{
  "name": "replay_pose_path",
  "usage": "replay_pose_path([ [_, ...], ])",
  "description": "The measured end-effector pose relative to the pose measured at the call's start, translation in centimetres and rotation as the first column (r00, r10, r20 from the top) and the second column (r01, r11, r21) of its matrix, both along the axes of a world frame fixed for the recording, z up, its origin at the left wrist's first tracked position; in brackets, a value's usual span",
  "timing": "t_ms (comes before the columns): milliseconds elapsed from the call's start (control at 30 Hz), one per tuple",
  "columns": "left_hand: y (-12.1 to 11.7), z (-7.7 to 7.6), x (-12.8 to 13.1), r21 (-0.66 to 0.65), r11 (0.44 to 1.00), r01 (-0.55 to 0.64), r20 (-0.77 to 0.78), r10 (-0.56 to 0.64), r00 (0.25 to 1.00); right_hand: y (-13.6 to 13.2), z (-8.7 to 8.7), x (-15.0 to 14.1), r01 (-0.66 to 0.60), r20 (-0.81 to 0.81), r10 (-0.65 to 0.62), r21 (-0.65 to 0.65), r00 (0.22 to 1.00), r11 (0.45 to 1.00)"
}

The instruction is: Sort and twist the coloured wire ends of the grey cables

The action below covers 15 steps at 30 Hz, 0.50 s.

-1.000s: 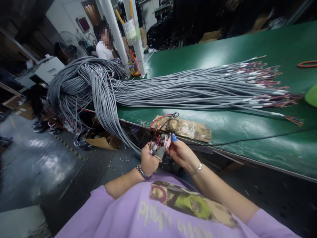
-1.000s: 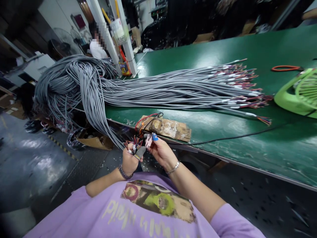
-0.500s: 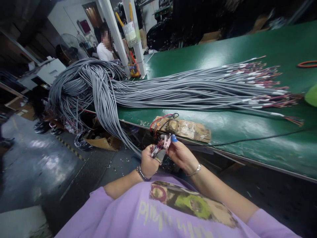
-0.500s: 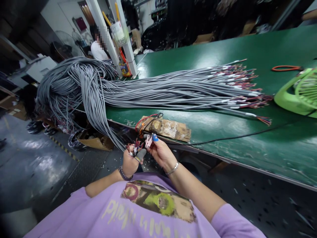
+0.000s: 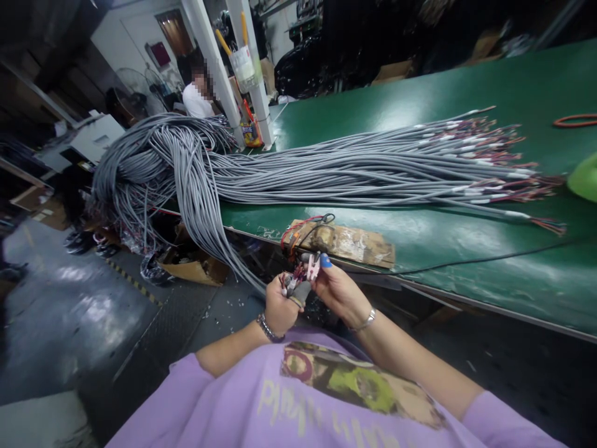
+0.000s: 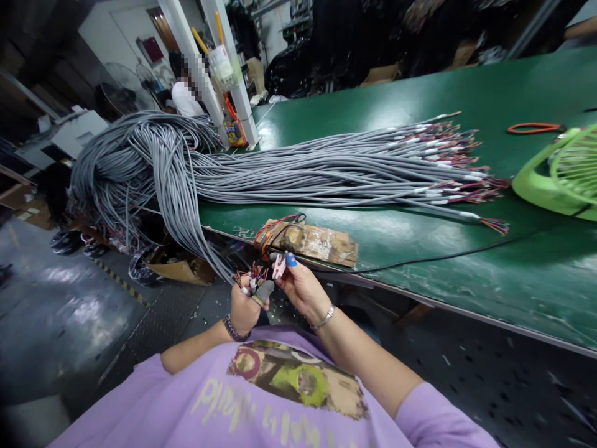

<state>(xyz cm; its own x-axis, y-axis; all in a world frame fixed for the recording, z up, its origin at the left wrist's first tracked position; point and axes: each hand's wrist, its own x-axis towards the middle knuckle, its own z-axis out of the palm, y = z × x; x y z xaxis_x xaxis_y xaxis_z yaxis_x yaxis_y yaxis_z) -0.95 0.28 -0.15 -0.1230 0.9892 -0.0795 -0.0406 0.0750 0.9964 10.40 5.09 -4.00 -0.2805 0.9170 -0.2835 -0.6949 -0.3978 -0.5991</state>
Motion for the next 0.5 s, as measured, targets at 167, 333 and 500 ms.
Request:
replay_pose_path([
  [167,-0.2,-0.7,-0.3,0.067,0.998,-0.001,-0.047,0.004,0.999,0.0,-0.2,0.1,-0.007,-0.005,0.007,-0.006,1.000,1.000],
  [333,-0.2,-1.2,-0.6,0.118,0.992,0.043,-0.109,-0.030,0.994,-0.1,0.0,0.1,0.007,-0.004,-0.007,-0.022,1.000,1.000],
  [500,0.0,-1.3,-0.5,0.106,0.993,0.043,-0.095,-0.033,0.995,0.0,0.1,0.1,0.014,0.002,-0.014,-0.021,1.000,1.000],
])
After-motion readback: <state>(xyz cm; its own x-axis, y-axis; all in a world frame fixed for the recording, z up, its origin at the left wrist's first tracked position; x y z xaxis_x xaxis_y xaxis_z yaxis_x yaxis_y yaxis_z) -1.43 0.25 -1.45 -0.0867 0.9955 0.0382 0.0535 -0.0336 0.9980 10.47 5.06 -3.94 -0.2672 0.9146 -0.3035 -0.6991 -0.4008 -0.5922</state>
